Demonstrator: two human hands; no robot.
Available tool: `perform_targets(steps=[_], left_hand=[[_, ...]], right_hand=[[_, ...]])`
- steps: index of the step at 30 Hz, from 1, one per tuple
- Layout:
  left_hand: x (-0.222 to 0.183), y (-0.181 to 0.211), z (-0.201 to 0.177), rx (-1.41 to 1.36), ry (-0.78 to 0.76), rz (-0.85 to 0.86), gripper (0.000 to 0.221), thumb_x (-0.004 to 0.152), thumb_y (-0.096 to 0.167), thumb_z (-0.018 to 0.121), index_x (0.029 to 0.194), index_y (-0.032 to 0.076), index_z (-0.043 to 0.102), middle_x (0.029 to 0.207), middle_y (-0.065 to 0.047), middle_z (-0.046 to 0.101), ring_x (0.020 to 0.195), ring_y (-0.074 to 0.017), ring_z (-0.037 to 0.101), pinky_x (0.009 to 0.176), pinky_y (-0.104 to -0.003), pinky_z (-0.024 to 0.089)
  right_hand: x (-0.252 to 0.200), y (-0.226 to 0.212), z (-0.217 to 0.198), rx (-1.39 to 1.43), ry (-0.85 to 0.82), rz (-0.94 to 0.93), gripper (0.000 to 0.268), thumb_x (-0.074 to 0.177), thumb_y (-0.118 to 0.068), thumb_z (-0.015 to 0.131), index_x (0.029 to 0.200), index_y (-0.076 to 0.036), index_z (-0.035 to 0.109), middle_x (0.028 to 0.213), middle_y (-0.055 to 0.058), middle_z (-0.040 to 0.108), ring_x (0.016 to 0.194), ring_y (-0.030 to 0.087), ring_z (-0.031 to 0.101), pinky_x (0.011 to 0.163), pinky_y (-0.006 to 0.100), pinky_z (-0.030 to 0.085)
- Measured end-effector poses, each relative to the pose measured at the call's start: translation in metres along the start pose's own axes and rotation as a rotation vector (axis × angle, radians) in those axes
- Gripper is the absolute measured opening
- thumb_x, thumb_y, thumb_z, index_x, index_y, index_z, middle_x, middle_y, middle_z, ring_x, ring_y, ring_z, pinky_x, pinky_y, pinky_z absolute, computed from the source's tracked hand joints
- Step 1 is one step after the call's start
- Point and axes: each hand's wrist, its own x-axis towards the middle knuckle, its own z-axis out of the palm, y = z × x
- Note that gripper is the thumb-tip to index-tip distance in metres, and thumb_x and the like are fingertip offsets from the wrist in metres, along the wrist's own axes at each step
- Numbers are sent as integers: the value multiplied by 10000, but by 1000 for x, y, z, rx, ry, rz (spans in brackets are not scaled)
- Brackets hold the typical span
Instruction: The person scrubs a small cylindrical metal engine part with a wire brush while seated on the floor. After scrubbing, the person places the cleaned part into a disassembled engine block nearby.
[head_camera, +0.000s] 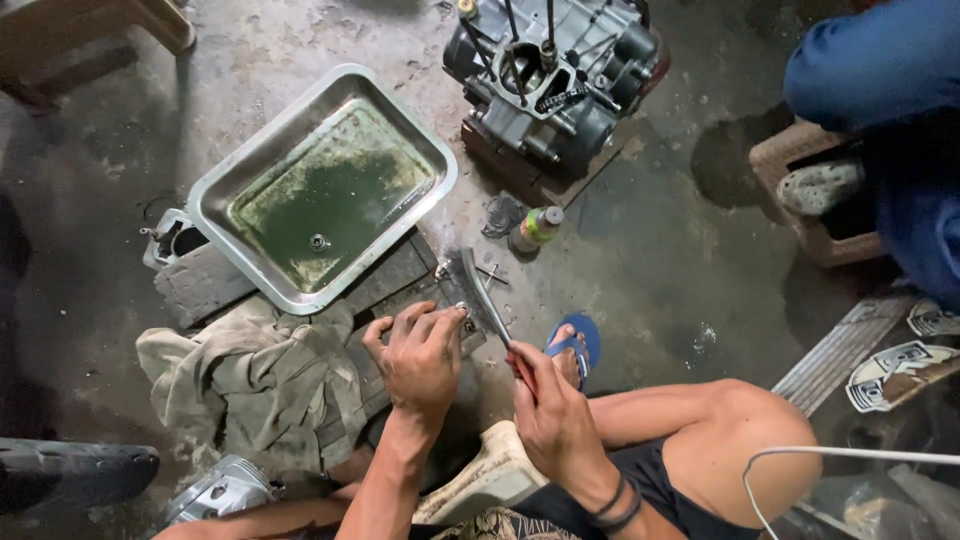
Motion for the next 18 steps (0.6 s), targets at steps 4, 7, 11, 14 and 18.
perform_targets(steps=[4,7,11,14,18], left_hand=[[1,2,-3,-6,-19,4,68,934,214,732,969,226,789,894,61,782,999,-177,689,972,-437,292],[1,0,2,-1,-12,-2,63,937,217,732,969,234,784,887,70,779,999,-165,690,989,-433,284],[0,0,1,8,-28,7,56,937,231,745,976,228,786,864,47,776,986,-182,698,990,-430,283],[2,3,-1,18,-35,7,86,933,183,711,975,223,775,857,46,747,993,-193,698,982,-434,281],[-2,0,6,37,-7,-11,56,939,239,743,952,213,791,855,26,774,978,-188,702,981,-425,287]], right_hand=[[14,1,8,-26,41,-72,398,981,-46,507,1379,-44,518,1260,173,694,1134,298,704,971,380,539],[6,6,6,-29,44,-72,408,978,-50,496,1385,-32,514,1283,180,681,1153,305,692,989,383,538],[-1,7,3,-92,36,-38,420,963,-64,512,1381,-67,555,1287,143,718,1142,279,721,975,380,540],[16,3,8,-43,65,-95,394,982,-47,508,1375,-30,532,1291,163,687,1164,288,700,993,383,536],[-4,5,-1,-106,12,-8,421,961,-76,521,1380,-112,538,1277,134,721,1117,306,730,858,421,587]])
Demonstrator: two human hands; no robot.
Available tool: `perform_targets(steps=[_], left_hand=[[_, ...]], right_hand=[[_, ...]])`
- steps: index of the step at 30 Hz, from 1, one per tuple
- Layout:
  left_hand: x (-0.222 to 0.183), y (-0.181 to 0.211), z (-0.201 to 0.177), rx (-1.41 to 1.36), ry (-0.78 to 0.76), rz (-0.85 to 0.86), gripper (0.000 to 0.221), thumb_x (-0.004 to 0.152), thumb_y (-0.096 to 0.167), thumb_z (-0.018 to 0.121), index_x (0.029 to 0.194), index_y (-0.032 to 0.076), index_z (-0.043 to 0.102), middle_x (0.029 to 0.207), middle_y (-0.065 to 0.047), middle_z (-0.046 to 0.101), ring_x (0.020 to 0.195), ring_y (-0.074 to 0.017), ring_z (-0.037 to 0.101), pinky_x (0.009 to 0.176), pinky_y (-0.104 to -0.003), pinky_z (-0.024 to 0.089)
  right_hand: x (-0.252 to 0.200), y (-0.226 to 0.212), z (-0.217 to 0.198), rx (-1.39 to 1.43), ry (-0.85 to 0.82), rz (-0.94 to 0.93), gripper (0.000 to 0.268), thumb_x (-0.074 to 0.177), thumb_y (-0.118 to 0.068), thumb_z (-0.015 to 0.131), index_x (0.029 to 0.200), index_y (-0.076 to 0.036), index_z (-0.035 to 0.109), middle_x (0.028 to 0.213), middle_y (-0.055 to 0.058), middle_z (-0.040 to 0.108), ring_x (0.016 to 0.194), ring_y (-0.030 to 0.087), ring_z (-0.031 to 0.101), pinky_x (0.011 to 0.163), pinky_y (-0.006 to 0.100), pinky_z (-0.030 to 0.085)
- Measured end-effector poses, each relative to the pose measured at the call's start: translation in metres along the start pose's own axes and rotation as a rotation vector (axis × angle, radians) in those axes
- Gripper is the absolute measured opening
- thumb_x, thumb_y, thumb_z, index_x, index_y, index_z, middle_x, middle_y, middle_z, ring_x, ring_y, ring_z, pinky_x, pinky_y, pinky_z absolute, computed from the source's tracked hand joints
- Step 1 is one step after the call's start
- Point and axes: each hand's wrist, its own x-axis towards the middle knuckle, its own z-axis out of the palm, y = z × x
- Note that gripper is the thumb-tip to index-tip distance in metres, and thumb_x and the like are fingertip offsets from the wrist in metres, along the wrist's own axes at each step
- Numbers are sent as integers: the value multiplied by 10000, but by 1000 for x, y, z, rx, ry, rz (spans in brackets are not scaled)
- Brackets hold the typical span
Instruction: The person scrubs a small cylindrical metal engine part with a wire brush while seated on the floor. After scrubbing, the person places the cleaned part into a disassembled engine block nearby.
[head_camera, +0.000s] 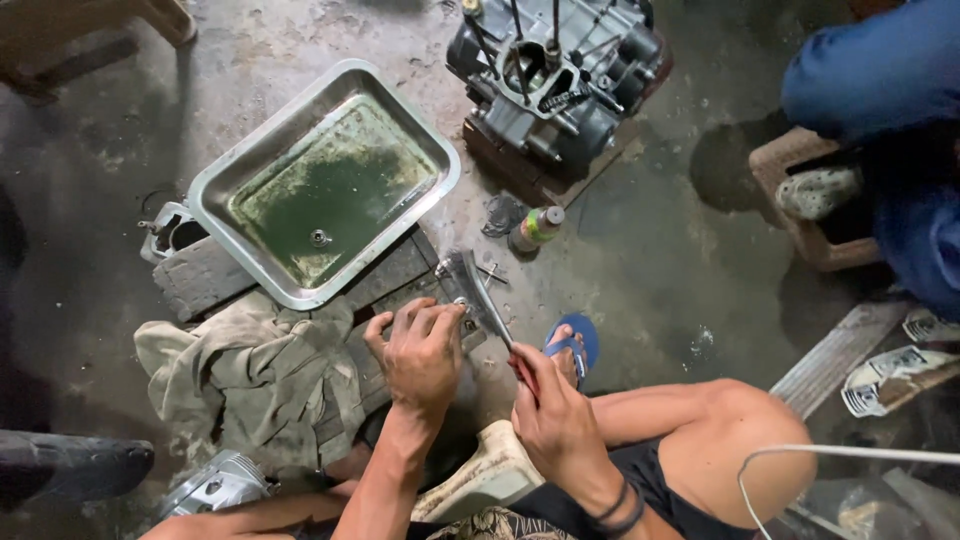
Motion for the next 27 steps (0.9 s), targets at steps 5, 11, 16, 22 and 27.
perform_targets(steps=[5,11,16,22,27], left_hand=[[4,2,-8,-37,-13,17,122,923,155,691,973,210,788,940,57,765,1014,-188,678,974,-423,280],[7,4,-11,-33,18,29,111,968,176,674,944,209,778,942,61,764,987,-177,686,971,-413,276],[3,2,-5,-37,10,14,116,961,202,674,961,205,790,942,47,786,995,-180,682,973,-419,277],[6,2,-10,-35,11,27,125,957,175,661,948,213,780,940,62,773,996,-176,677,952,-420,277],[10,3,-12,-27,3,24,81,941,157,715,952,198,783,950,58,776,1005,-183,678,955,-427,284]], right_hand=[[14,-7,2,21,12,-38,404,977,-82,516,1380,-70,531,1298,143,707,1156,282,722,941,394,563],[-3,2,-2,-62,-3,-39,438,928,-42,513,1360,-112,533,1215,131,714,1048,310,715,825,427,564],[1,-2,-2,-20,-14,-36,426,963,-68,510,1388,-92,513,1274,146,695,1108,317,717,860,415,553],[11,-5,5,-40,3,9,446,944,-73,516,1386,-130,531,1281,121,716,1109,313,728,858,437,581],[0,-3,-2,-5,-68,83,443,966,-126,509,1408,-150,511,1301,141,693,1125,299,721,877,389,553]])
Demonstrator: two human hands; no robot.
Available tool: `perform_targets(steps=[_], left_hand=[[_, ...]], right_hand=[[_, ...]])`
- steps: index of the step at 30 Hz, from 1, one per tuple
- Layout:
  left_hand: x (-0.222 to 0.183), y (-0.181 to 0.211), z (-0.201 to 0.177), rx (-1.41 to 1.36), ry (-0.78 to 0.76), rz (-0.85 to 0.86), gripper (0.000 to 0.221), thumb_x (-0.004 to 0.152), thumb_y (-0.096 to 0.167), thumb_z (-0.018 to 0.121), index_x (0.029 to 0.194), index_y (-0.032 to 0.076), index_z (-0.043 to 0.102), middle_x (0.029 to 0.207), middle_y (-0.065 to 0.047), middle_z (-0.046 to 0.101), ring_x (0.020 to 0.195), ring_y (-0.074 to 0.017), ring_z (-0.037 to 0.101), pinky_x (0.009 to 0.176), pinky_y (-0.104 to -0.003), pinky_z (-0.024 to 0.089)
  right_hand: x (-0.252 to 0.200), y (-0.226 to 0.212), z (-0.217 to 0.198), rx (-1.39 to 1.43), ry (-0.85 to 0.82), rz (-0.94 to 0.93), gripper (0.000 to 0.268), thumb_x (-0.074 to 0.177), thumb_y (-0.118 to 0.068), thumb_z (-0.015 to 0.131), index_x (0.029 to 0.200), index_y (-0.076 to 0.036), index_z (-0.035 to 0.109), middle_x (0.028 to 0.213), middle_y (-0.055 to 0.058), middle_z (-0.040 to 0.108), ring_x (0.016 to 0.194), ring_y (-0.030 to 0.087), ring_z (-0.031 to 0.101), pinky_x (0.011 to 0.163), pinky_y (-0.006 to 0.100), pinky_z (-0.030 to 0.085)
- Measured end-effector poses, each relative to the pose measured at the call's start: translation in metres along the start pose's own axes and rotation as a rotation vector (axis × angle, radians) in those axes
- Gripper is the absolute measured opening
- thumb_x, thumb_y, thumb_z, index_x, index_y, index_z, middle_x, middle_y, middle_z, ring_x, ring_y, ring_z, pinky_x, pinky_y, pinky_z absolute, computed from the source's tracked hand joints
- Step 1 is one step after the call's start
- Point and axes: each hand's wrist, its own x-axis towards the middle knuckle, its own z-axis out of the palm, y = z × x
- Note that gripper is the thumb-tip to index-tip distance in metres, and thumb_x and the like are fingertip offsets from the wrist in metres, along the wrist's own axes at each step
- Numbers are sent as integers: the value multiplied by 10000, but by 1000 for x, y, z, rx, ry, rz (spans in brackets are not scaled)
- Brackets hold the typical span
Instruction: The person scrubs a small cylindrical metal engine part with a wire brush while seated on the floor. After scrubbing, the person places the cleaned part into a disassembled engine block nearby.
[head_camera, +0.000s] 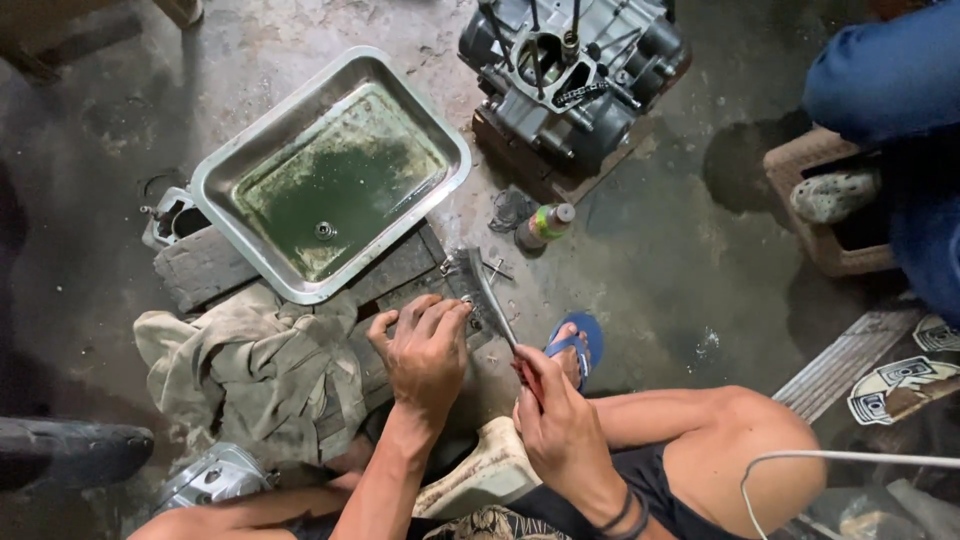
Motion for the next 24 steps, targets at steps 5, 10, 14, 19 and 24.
perform_targets(steps=[5,10,14,19,24], left_hand=[[0,1,-2,2,11,1,71,955,177,714,930,209,772,953,69,770,997,-172,682,953,-423,281],[2,1,-2,8,21,-6,85,956,164,698,924,210,761,941,68,769,989,-170,684,947,-418,279],[2,2,-5,-7,16,3,94,958,151,685,934,209,756,949,72,762,993,-162,680,940,-410,275],[-1,1,-2,-22,15,-9,99,962,171,669,932,201,758,944,54,774,998,-181,688,948,-415,267],[3,2,-5,-35,23,-16,95,971,181,660,941,191,749,939,46,770,999,-192,686,939,-415,266]], right_hand=[[13,-4,3,-6,69,-69,442,966,-84,520,1404,-146,524,1237,124,739,1063,335,738,850,434,579],[11,5,4,-16,21,-25,417,975,-145,498,1392,-154,521,1209,166,718,995,372,725,800,451,563],[8,0,4,23,31,-5,407,982,-129,482,1386,-153,527,1130,143,745,897,315,725,735,436,568],[14,9,7,120,34,60,396,988,-183,497,1378,-136,547,1242,105,728,1095,260,736,915,363,536],[8,1,-2,126,-21,107,412,1012,-273,467,1397,-152,549,1295,132,691,1124,313,685,934,380,486]])
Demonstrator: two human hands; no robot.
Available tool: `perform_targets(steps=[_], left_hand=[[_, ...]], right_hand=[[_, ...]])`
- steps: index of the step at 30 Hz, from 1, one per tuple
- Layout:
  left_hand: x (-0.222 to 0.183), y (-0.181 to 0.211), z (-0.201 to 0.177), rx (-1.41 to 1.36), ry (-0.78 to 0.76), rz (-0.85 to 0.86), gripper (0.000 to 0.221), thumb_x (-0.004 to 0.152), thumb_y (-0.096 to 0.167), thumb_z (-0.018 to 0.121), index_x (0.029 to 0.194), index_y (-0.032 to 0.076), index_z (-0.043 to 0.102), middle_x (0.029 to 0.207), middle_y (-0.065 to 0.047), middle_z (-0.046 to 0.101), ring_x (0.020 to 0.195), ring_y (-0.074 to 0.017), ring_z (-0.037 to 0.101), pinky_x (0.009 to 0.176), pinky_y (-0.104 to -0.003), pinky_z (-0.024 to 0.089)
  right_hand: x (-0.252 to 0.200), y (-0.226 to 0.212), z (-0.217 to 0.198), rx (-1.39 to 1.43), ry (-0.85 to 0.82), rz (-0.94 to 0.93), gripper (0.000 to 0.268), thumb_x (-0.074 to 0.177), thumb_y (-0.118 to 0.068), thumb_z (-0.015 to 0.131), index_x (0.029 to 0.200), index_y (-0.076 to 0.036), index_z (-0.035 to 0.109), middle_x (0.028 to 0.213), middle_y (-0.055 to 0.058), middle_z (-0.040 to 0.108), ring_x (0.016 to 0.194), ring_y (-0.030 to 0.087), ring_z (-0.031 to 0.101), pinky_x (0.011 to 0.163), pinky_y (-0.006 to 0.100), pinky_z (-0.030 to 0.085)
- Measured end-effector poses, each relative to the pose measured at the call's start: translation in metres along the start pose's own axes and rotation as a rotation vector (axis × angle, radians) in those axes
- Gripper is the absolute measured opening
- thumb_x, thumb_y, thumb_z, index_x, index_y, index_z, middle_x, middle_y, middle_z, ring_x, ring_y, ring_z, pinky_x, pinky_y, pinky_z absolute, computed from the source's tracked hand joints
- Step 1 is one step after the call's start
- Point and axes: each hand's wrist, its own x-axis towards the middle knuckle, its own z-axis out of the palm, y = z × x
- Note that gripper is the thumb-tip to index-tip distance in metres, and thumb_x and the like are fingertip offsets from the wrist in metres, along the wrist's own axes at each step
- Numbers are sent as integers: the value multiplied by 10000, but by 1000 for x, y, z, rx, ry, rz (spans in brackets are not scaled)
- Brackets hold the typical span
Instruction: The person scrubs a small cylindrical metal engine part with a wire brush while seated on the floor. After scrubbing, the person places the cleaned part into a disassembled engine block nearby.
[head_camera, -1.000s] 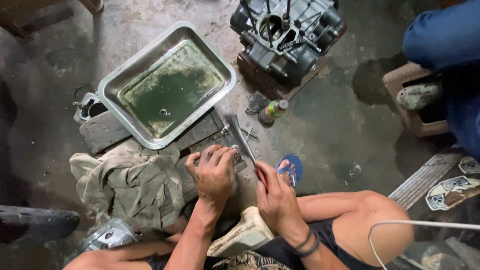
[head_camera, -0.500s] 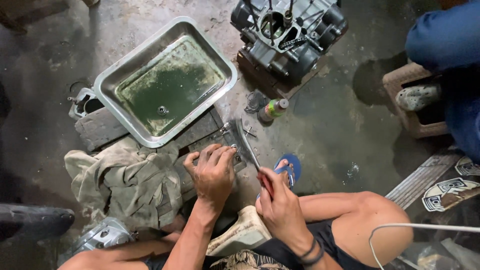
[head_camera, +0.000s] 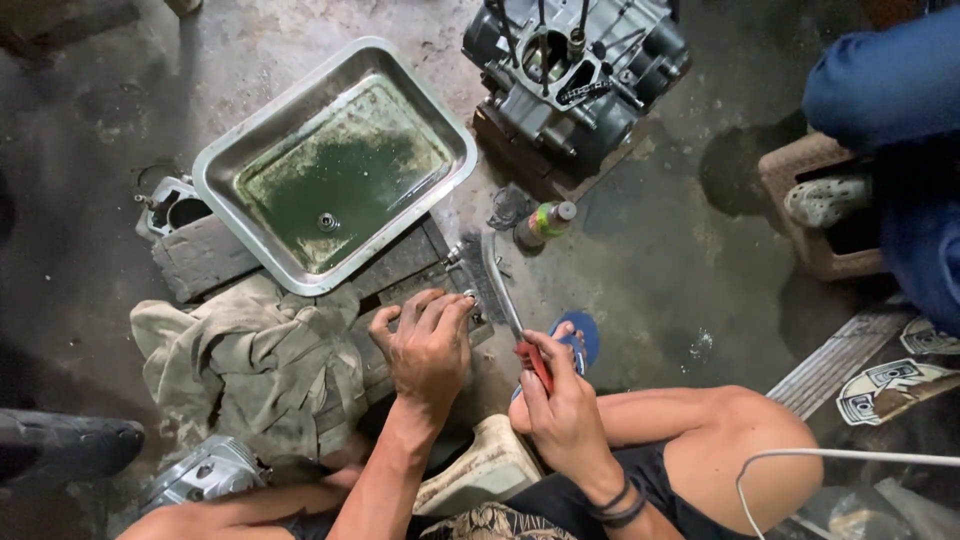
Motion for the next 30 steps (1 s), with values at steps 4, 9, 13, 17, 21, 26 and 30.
perform_targets(steps=[4,9,13,17,21,26,30], left_hand=[[-3,-2,0,3,-13,10,100,955,161,664,958,190,759,960,42,774,996,-199,687,948,-424,266],[-4,-3,1,37,5,16,65,939,153,716,936,198,764,942,53,775,988,-188,689,950,-423,270],[-5,-4,4,6,-18,4,72,930,149,714,946,194,767,947,31,791,997,-198,697,964,-419,255],[-6,-1,1,1,-17,-12,80,909,124,729,916,204,739,948,54,776,1008,-189,690,956,-422,267],[-5,-2,3,19,-31,-3,101,915,128,705,953,208,753,954,41,781,1013,-194,690,958,-427,268],[0,0,-1,22,1,9,98,934,133,713,894,221,721,932,68,770,992,-177,702,951,-403,263],[-3,-2,3,20,-24,0,84,933,149,695,939,212,750,961,52,783,1015,-186,695,959,-418,258]], right_hand=[[4,13,8,16,27,69,434,981,-288,494,1397,-183,559,1263,85,749,1111,255,732,921,352,516],[1,6,7,33,17,58,430,991,-278,472,1398,-169,554,1250,74,755,1124,247,720,931,371,528],[4,7,11,11,51,25,414,993,-252,483,1392,-165,552,1215,101,759,1062,273,734,915,367,521],[7,5,15,52,61,11,395,1016,-233,452,1397,-177,539,1225,108,765,1123,255,746,924,369,540],[5,10,13,1,18,29,417,1015,-279,455,1402,-147,536,1160,113,688,889,293,712,806,379,511],[9,0,18,-48,75,-97,410,1005,-166,452,1405,-112,518,1242,136,729,1104,304,685,941,429,517],[10,6,17,-47,58,-56,413,1009,-217,438,1398,-99,518,1236,163,659,1046,332,674,894,415,514]])
